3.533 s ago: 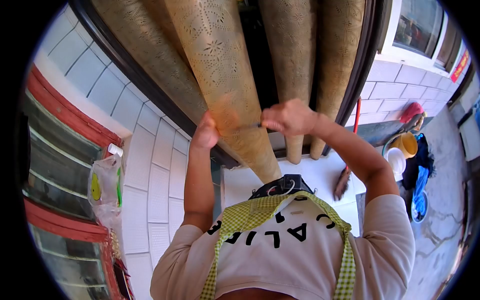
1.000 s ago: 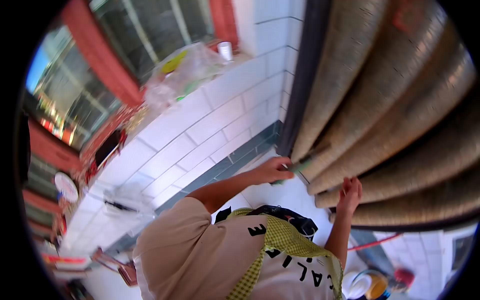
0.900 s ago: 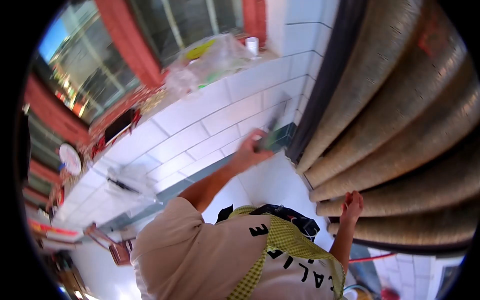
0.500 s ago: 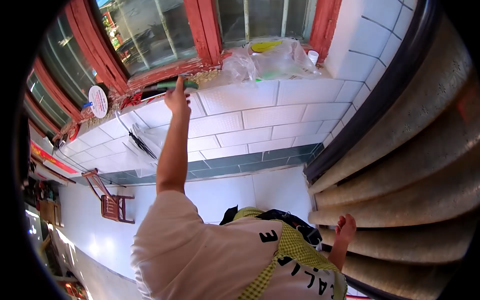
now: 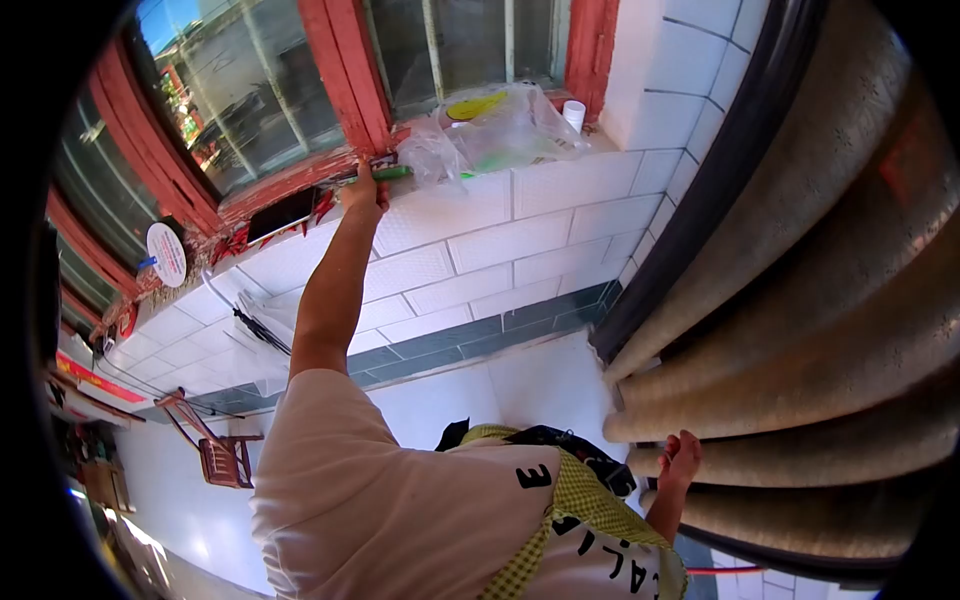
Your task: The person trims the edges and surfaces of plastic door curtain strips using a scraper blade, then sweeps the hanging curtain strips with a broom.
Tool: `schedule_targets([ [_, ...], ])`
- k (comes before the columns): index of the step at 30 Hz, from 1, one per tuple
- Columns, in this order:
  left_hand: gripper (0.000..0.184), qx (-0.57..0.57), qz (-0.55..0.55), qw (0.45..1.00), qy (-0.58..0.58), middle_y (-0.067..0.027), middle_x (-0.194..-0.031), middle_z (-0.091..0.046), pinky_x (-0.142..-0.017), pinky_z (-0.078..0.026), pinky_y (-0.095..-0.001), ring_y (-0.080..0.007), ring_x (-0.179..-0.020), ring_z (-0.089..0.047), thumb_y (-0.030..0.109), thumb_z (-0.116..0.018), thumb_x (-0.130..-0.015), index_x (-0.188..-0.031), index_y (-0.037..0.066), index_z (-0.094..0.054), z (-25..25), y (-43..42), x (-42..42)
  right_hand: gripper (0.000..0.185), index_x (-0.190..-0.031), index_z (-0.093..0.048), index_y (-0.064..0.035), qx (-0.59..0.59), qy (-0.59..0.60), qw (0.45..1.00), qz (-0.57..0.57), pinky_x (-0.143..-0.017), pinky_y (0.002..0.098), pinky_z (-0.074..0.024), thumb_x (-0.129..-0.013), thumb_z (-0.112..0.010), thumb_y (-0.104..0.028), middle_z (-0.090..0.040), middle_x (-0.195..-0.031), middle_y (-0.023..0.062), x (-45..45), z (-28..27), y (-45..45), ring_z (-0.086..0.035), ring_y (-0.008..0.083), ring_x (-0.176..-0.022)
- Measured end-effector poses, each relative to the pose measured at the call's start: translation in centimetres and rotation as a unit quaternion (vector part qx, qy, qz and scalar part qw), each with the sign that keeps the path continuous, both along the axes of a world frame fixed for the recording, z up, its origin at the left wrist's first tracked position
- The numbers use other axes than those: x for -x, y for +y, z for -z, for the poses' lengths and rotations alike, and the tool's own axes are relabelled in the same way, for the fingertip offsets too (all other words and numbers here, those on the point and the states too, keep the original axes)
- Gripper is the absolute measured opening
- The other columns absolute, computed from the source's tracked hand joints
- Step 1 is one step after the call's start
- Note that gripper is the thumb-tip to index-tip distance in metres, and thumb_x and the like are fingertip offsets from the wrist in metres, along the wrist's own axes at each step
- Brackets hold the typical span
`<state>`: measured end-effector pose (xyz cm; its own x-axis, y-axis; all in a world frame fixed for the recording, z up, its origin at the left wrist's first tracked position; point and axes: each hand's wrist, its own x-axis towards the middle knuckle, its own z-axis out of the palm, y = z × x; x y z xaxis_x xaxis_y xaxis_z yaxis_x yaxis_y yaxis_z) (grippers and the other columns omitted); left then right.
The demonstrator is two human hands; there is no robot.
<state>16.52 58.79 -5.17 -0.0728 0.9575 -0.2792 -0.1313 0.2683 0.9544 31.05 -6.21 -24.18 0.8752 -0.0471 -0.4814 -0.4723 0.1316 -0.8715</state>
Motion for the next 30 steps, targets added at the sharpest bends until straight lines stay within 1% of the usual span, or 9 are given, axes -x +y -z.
schedule_targets([
  [11,0.021,-0.296,-0.067,0.952,0.037,-0.0087,-0.069,-0.051,-0.045,-0.039,-0.0310,-0.0171,-0.054,-0.050,0.025,-0.049,-0.090,-0.083,0.006,-0.052,3.3,-5.5,2.6,0.021,-0.085,-0.056,-0.0139,-0.020,-0.034,0.999,0.014,-0.039,0.0234,-0.0329,-0.092,-0.050,-0.033,-0.053,-0.066,-0.0010,2.0,-0.7,-1.4,-0.044,0.0087,-0.049],
  [15,0.018,-0.276,0.218,0.934,-0.059,-0.0135,-0.099,-0.054,-0.068,-0.048,-0.0312,-0.0195,-0.082,-0.056,0.012,-0.045,-0.091,-0.106,0.003,-0.047,6.5,-22.2,-1.6,0.027,-0.106,-0.049,-0.0157,-0.052,-0.048,0.997,-0.022,-0.060,0.0281,-0.0372,-0.094,-0.045,-0.039,-0.053,-0.090,0.0010,2.0,-3.4,4.6,-0.047,0.0130,-0.073],
  [17,0.029,-0.283,0.449,0.846,-0.049,-0.0169,-0.115,-0.048,-0.081,-0.044,-0.0364,-0.0241,-0.099,-0.051,0.013,-0.047,-0.091,-0.117,0.002,-0.042,7.9,-30.0,-3.3,0.034,-0.117,-0.046,-0.0166,-0.114,-0.067,0.988,-0.077,-0.070,0.0304,-0.0393,-0.094,-0.042,-0.043,-0.053,-0.102,0.0020,1.8,-5.2,8.6,-0.049,0.0151,-0.085],
  [19,0.047,-0.429,0.675,0.600,0.003,-0.0213,-0.133,-0.035,-0.097,-0.031,-0.0466,-0.0319,-0.121,-0.036,0.021,-0.051,-0.089,-0.129,0.002,-0.036,8.3,-37.1,-5.5,0.043,-0.127,-0.042,-0.0176,-0.238,-0.098,0.958,-0.126,-0.080,0.0327,-0.0414,-0.095,-0.039,-0.046,-0.053,-0.114,0.0030,2.4,-6.6,12.3,-0.050,0.0172,-0.098],
  [21,0.060,-0.745,0.528,0.388,-0.124,-0.0235,-0.142,-0.029,-0.104,-0.022,-0.0570,-0.0389,-0.132,-0.029,0.028,-0.059,-0.084,-0.133,0.004,-0.034,8.8,-41.3,-8.4,0.046,-0.131,-0.043,-0.0172,-0.443,-0.160,0.870,-0.147,-0.086,0.0339,-0.0425,-0.096,-0.038,-0.047,-0.054,-0.119,0.0027,4.3,-8.7,15.4,-0.051,0.0183,-0.104],
  [23,0.060,-0.764,0.508,0.344,-0.201,-0.0224,-0.141,-0.032,-0.102,-0.020,-0.0614,-0.0434,-0.128,-0.033,0.026,-0.063,-0.081,-0.132,0.007,-0.037,9.5,-40.8,-11.2,0.047,-0.124,-0.050,-0.0147,-0.398,-0.162,0.863,-0.264,-0.090,0.0340,-0.0435,-0.095,-0.039,-0.050,-0.055,-0.119,0.0024,2.2,-8.8,12.5,-0.051,0.0177,-0.106],
  [25,0.050,-0.719,0.584,0.376,0.002,-0.0226,-0.133,-0.043,-0.102,-0.026,-0.0528,-0.0401,-0.123,-0.041,0.026,-0.062,-0.083,-0.126,0.007,-0.046,10.9,-40.0,-14.3,0.053,-0.112,-0.060,-0.0097,-0.135,-0.075,0.933,-0.326,-0.088,0.0360,-0.0446,-0.092,-0.042,-0.055,-0.058,-0.119,0.0042,0.7,-11.8,4.3,-0.052,0.0182,-0.109],
  [27,0.040,-0.588,0.663,0.451,0.109,-0.0214,-0.118,-0.056,-0.095,-0.038,-0.0421,-0.0349,-0.111,-0.052,0.025,-0.064,-0.083,-0.116,0.004,-0.055,15.8,-36.2,-15.2,0.054,-0.097,-0.068,-0.0094,0.372,-0.231,0.792,-0.426,-0.078,0.0423,-0.0460,-0.088,-0.045,-0.058,-0.065,-0.096,0.0070,-1.1,-10.0,-5.3,-0.059,0.0245,-0.092],
  [30,0.026,-0.439,0.682,0.553,0.188,-0.0162,-0.101,-0.065,-0.080,-0.049,-0.0368,-0.0320,-0.092,-0.062,0.022,-0.063,-0.082,-0.099,0.003,-0.065,19.8,-32.8,-12.4,0.030,-0.098,-0.071,-0.0131,0.752,0.039,0.456,-0.475,-0.071,0.0584,-0.0434,-0.078,-0.066,-0.035,-0.067,-0.098,0.0063,-1.3,-7.3,-19.4,-0.063,0.0282,-0.092],
])
